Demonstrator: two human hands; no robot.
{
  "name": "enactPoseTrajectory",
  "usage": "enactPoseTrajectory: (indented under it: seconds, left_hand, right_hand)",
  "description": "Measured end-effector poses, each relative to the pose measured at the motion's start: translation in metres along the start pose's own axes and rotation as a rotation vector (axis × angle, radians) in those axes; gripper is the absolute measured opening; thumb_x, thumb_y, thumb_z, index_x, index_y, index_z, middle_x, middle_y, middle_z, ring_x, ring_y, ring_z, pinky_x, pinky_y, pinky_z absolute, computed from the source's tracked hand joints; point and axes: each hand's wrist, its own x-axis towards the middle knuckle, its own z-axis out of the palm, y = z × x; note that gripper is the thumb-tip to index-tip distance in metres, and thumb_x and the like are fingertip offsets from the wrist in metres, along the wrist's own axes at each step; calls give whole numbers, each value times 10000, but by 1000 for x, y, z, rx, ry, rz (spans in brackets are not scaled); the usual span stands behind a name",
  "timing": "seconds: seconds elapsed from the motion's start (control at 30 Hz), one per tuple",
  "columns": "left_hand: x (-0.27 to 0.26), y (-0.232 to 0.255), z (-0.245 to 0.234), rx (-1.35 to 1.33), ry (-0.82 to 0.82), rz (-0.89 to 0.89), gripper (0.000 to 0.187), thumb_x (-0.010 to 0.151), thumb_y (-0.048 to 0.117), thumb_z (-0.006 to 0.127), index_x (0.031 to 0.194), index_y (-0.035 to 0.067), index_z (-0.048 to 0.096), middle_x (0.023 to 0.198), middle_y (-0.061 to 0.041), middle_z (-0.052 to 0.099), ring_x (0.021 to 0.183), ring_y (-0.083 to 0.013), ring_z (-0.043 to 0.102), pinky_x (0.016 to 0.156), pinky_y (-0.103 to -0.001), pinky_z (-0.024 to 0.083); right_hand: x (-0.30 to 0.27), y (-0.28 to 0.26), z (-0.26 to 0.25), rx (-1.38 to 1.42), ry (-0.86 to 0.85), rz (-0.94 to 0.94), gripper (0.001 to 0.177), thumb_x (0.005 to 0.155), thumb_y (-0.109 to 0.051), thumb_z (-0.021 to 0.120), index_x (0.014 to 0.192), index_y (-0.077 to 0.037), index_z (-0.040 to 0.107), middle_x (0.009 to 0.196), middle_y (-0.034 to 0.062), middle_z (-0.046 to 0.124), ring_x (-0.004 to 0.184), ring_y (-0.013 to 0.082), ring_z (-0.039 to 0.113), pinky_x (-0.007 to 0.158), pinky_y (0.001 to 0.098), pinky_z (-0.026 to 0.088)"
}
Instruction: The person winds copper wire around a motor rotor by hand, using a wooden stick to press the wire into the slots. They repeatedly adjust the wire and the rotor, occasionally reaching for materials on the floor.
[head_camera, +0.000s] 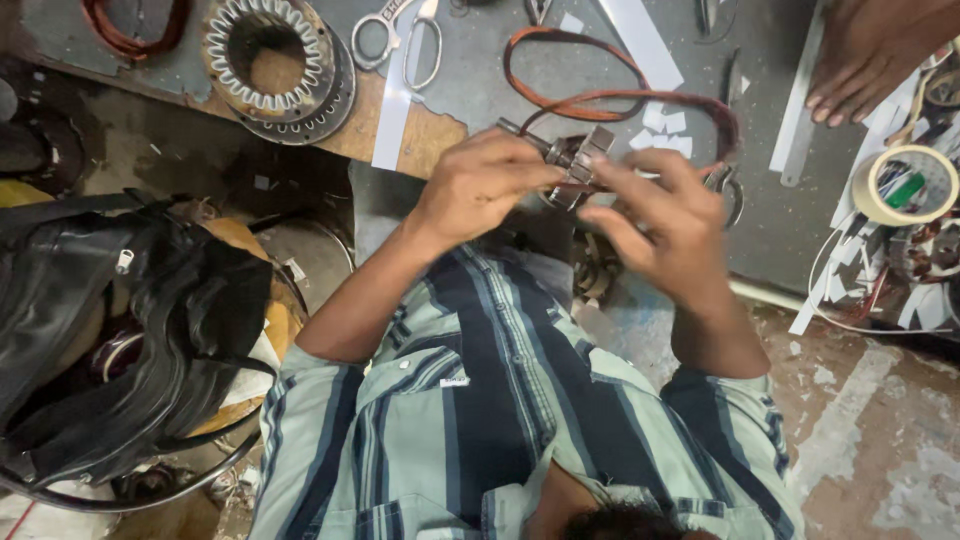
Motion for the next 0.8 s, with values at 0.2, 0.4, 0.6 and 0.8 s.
enactPoseTrajectory:
  seconds: [0.2, 0.4, 0.6, 0.8]
  left_hand:
    - [-9, -3, -3, 211, -106, 180, 269, 863, -6, 737, 1105, 102, 781, 1069, -44, 719, 950, -215, 697, 779, -325, 586]
    - [-8, -8, -4, 232, -94, 195, 232, 862, 3, 725, 1080, 76, 756, 1071, -53, 704, 972, -220, 699, 787, -341, 591]
    - [-4, -4, -1, 210, -126, 121, 267, 856, -18, 730, 1102, 86, 743, 1110, -43, 693, 1019, -229, 693, 815, -341, 593]
    - [-8, -7, 8, 149, -29, 26, 200, 872, 20, 774, 1061, 79, 746, 1079, -46, 670, 1020, -243, 681, 856, -372, 587]
  right_hand:
    - [-8, 17, 15, -249, 23, -252, 228, 847, -103, 935, 1043, -83, 821, 848, 39, 644, 719, 166, 591, 604, 308, 449]
    - [-32, 29, 24, -351, 82, -177, 189, 845, -48, 929, 972, -75, 791, 852, 46, 610, 754, 225, 585, 673, 371, 442]
    - [-34, 32, 37, -296, 133, -141, 212, 860, -13, 902, 960, -67, 723, 945, 72, 624, 843, 263, 622, 725, 376, 482]
    - [-34, 29, 45, -307, 113, -147, 294, 812, 21, 873, 1061, -97, 774, 1046, 85, 633, 935, 274, 638, 771, 383, 504]
